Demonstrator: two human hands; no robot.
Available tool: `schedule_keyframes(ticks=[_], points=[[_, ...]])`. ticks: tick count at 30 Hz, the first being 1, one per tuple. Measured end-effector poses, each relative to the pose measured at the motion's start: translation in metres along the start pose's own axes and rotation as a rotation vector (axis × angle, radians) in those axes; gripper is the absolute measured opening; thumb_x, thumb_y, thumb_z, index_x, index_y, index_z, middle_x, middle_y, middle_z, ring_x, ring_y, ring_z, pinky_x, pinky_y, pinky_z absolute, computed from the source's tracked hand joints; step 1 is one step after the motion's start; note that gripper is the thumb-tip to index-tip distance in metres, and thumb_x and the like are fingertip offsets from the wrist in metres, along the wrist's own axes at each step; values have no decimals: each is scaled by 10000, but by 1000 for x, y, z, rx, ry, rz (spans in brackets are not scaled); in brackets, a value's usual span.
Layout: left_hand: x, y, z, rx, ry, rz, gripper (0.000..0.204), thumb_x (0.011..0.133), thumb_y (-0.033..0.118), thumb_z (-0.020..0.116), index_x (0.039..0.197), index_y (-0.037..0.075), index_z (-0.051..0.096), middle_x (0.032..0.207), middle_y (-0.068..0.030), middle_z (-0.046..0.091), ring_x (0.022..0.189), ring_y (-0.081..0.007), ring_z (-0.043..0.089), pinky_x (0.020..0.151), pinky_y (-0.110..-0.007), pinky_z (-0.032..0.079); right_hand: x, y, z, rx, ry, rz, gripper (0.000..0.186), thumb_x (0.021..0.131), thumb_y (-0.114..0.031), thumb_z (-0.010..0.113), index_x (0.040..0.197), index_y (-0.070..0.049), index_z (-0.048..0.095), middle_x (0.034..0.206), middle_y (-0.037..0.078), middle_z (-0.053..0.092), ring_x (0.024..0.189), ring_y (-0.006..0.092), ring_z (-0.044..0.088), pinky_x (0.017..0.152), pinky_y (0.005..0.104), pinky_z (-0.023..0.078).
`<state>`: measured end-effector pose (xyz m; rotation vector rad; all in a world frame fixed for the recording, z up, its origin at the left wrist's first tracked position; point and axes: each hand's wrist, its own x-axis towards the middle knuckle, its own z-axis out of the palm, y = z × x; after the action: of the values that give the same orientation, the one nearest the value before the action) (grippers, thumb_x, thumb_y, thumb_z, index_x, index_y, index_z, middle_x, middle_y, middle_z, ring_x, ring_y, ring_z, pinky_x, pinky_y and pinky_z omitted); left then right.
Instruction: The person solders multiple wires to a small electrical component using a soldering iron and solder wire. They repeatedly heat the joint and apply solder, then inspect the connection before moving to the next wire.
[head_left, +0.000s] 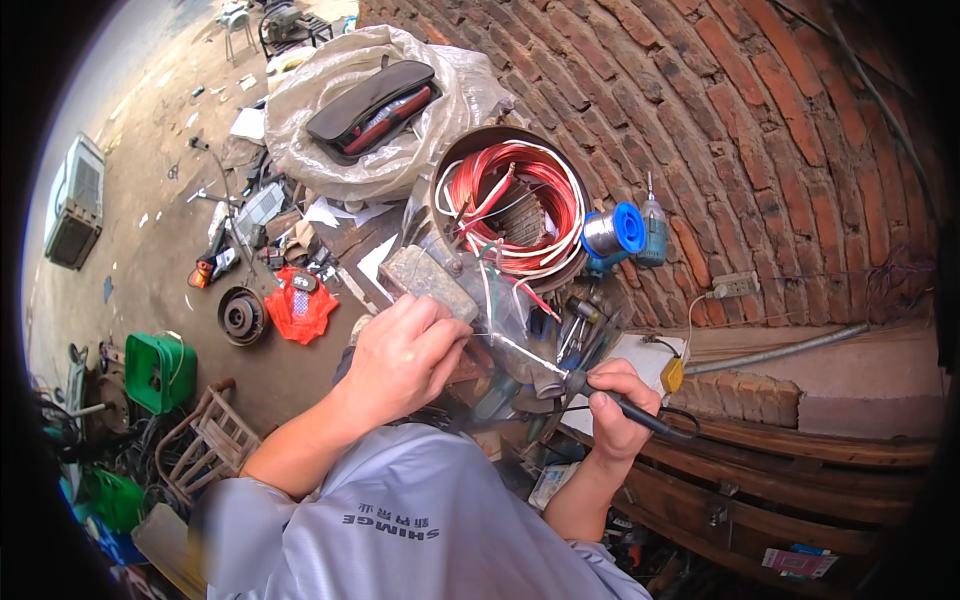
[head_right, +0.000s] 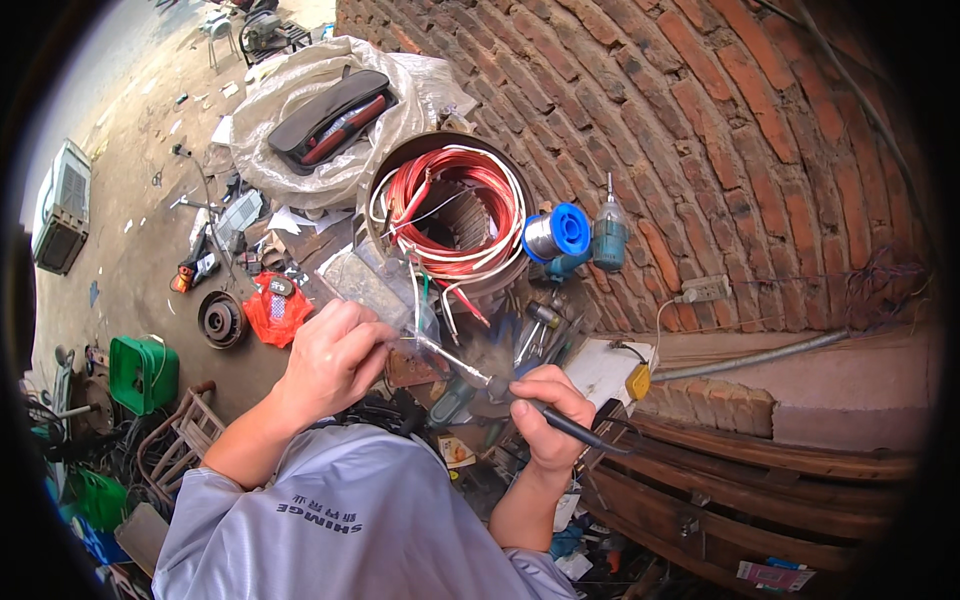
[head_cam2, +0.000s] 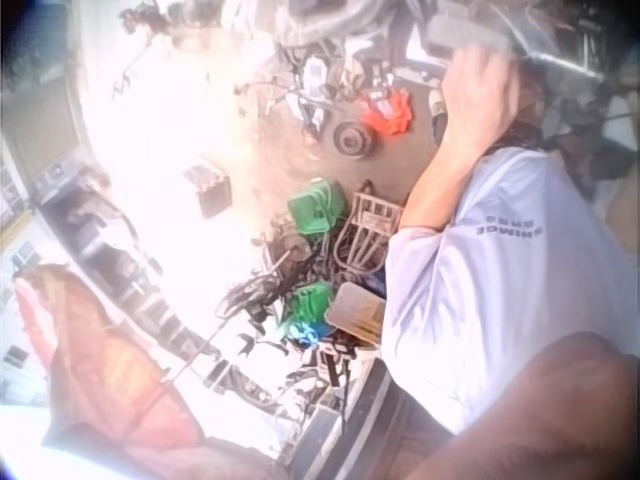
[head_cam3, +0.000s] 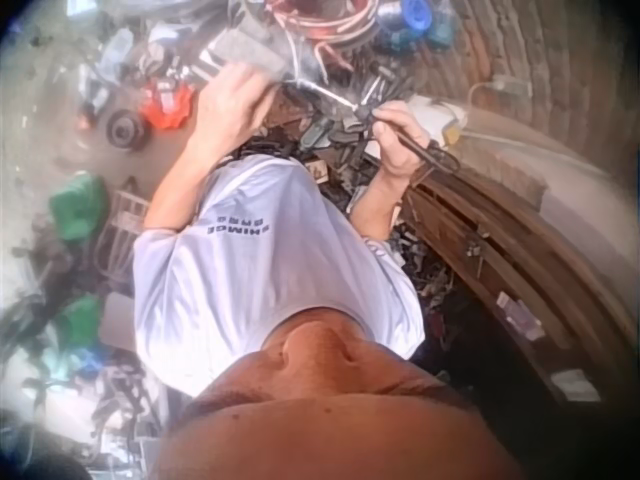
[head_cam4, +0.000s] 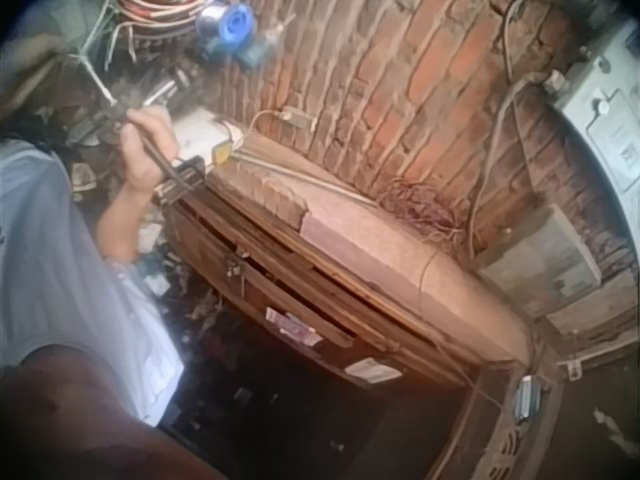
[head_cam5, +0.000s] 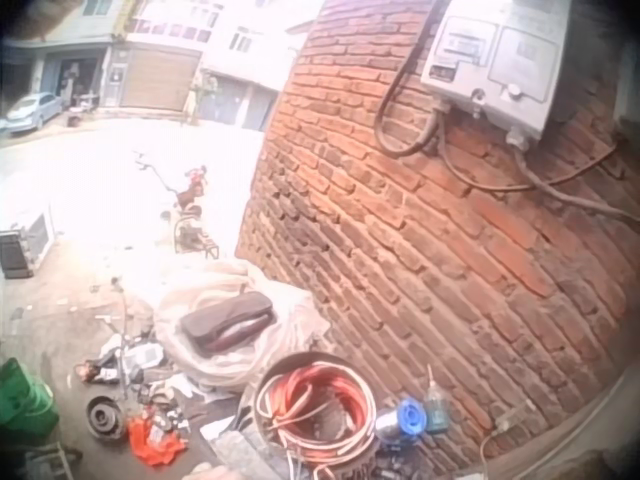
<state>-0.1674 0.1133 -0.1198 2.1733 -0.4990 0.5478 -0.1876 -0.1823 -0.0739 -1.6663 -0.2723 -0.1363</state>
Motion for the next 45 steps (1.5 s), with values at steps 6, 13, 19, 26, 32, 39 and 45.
schedule_keyframes(ticks=[6, 13, 19, 26, 32, 39, 45], points=[[1, 3, -2, -50, -18, -28, 215, 801, -7, 793, 995, 61, 730, 912, -82, 645, 795, -286, 636, 684, -391, 527, 1, 0, 1, 4, -1, -16, 242, 829, -64, 801, 1027, 74, 785, 928, 150, 709, 844, 206, 636, 781, 304, 475], [2, 6, -2, -34, -9, -19, 200, 807, 38, 806, 984, 71, 720, 913, -68, 635, 802, -271, 637, 670, -383, 525, 1, 1, 1, 1, -6, -26, 238, 831, -62, 799, 1025, 75, 784, 929, 156, 713, 851, 215, 644, 789, 313, 483], [1, 8, -3, -52, -37, -31, 240, 782, 2, 802, 1005, 53, 728, 926, -92, 647, 807, -291, 639, 687, -394, 529, 0, 1, 1, 10, 3, -14, 240, 828, -63, 801, 1024, 73, 784, 928, 158, 713, 854, 219, 647, 792, 316, 485], [2, 9, -3, -63, -30, -32, 212, 796, 3, 806, 990, 50, 735, 917, -92, 652, 801, -288, 640, 683, -391, 527, -1, 2, 0, 23, 10, -3, 237, 835, -68, 809, 1026, 70, 785, 930, 148, 709, 844, 200, 635, 772, 300, 472], [4, 11, 0, -45, -14, -27, 188, 818, 40, 812, 983, 81, 732, 895, -57, 638, 789, -266, 637, 655, -382, 519, -2, 3, 1, 33, 26, -7, 233, 840, -69, 810, 1027, 68, 786, 925, 142, 708, 839, 193, 632, 762, 295, 467], [5, 10, -4, -44, -13, -31, 204, 830, 46, 814, 1010, 105, 739, 908, -46, 636, 815, -267, 648, 684, -386, 526, 0, 6, -2, 21, 16, -18, 228, 837, -75, 801, 1016, 66, 787, 918, 134, 709, 825, 193, 630, 758, 303, 468], [0, 7, -5, -84, -36, -77, 224, 835, 25, 814, 1036, 86, 734, 942, -68, 635, 844, -282, 658, 725, -394, 540, 2, 3, -3, 10, 2, -29, 227, 830, -69, 794, 1013, 65, 787, 919, 139, 709, 817, 196, 633, 752, 305, 474]])
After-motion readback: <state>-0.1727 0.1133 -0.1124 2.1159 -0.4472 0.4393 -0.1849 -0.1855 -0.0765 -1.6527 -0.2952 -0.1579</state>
